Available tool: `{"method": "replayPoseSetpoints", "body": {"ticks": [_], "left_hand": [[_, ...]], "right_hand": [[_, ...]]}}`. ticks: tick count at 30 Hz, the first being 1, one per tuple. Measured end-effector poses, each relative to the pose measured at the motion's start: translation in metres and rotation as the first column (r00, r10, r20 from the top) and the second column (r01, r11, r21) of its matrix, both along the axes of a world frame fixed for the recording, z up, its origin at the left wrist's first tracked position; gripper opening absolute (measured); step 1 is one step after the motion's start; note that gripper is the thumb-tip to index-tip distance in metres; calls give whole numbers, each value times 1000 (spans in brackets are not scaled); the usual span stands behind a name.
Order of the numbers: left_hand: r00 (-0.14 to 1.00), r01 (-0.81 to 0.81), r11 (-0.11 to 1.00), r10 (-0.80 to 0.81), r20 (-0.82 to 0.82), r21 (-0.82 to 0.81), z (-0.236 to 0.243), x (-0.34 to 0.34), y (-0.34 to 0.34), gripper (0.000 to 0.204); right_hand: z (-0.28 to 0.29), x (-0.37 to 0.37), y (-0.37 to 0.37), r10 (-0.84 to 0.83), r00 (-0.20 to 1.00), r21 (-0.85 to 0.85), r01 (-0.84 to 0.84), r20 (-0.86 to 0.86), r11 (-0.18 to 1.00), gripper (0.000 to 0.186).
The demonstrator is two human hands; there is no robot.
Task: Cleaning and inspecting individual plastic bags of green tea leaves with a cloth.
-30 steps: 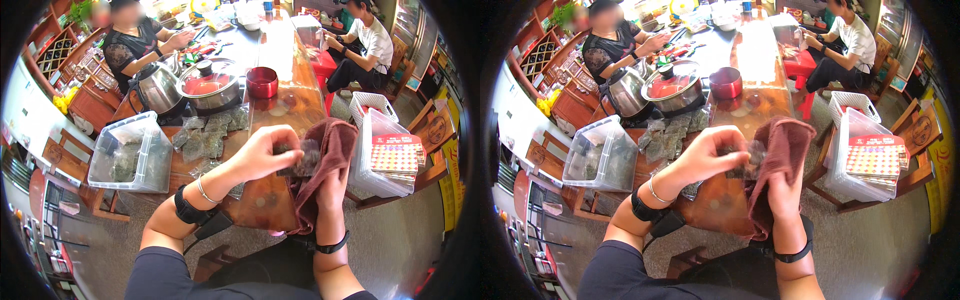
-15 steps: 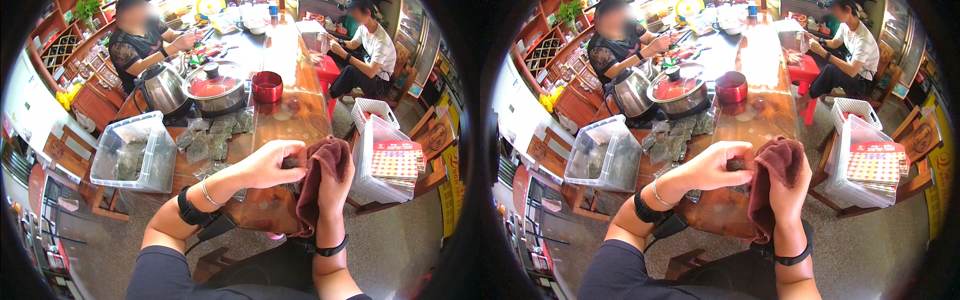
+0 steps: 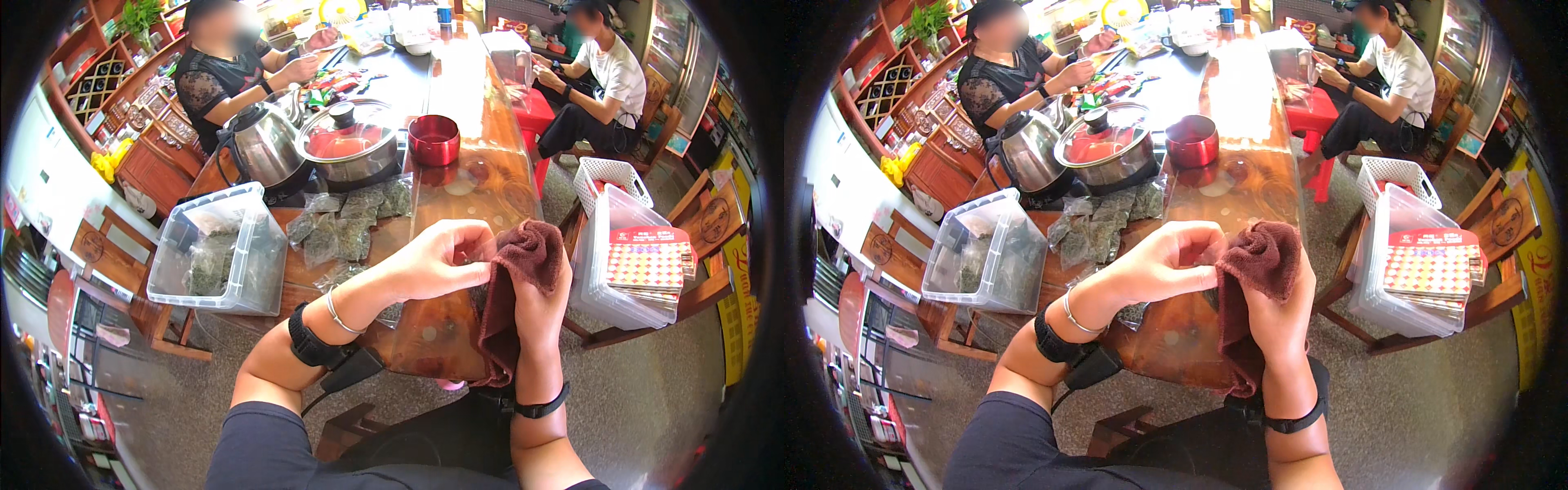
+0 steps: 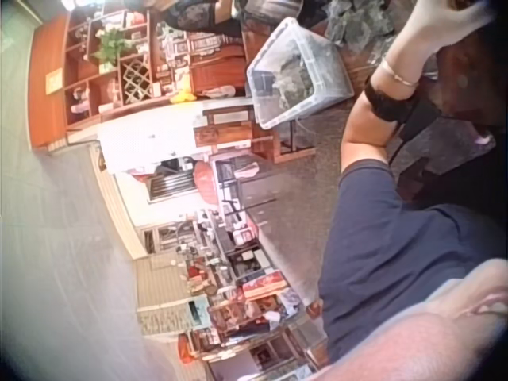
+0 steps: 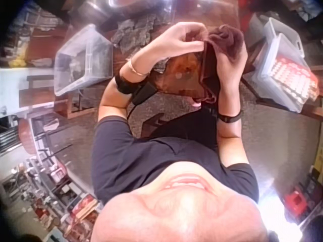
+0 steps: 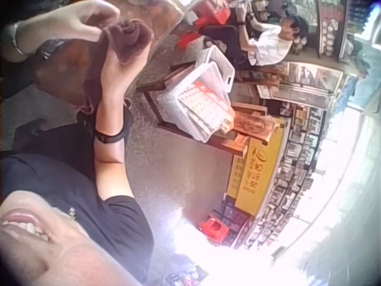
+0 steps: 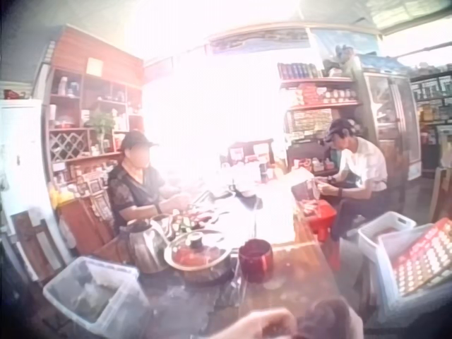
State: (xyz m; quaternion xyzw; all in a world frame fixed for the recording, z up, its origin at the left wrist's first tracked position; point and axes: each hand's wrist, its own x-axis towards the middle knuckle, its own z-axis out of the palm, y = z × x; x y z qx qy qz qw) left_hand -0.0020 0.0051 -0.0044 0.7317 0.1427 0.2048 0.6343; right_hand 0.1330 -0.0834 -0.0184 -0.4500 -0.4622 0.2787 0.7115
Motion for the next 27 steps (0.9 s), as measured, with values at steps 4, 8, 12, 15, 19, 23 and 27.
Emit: {"method": "replayPoseSetpoints", "body": {"ticks": [4, 8, 12, 15, 19, 23, 27], "left_hand": [[994, 89, 995, -91, -58, -37, 1, 1, -3, 16], [993, 100, 991, -94, -78, 83, 5, 0, -3, 13], [996, 93, 990, -94, 7, 107, -1, 0, 0, 6], [980, 185, 980, -178, -92, 69, 3, 2, -5, 4], [986, 167, 975, -168, -8, 146, -3, 2, -1, 11], [939, -317, 899, 343, 35, -301, 13, 2, -10, 9], [869, -331, 853, 443, 223, -405, 8, 5, 0, 12]], "right_hand": [[2, 1, -4, 40, 999, -67, -41, -12, 997, 27], [1, 2, -1, -14, 998, -40, 17, 63, 999, 27], [2, -1, 2, -39, 997, 16, 40, -61, 999, 28], [-2, 2, 2, -44, 996, 46, 48, -80, 998, 29], [-1, 1, 0, -74, 987, 66, 84, -140, 994, 30], [-1, 0, -1, -177, 936, 50, 201, -304, 978, 34], [-14, 1, -6, -78, 978, 75, 93, -192, 993, 59]]}}
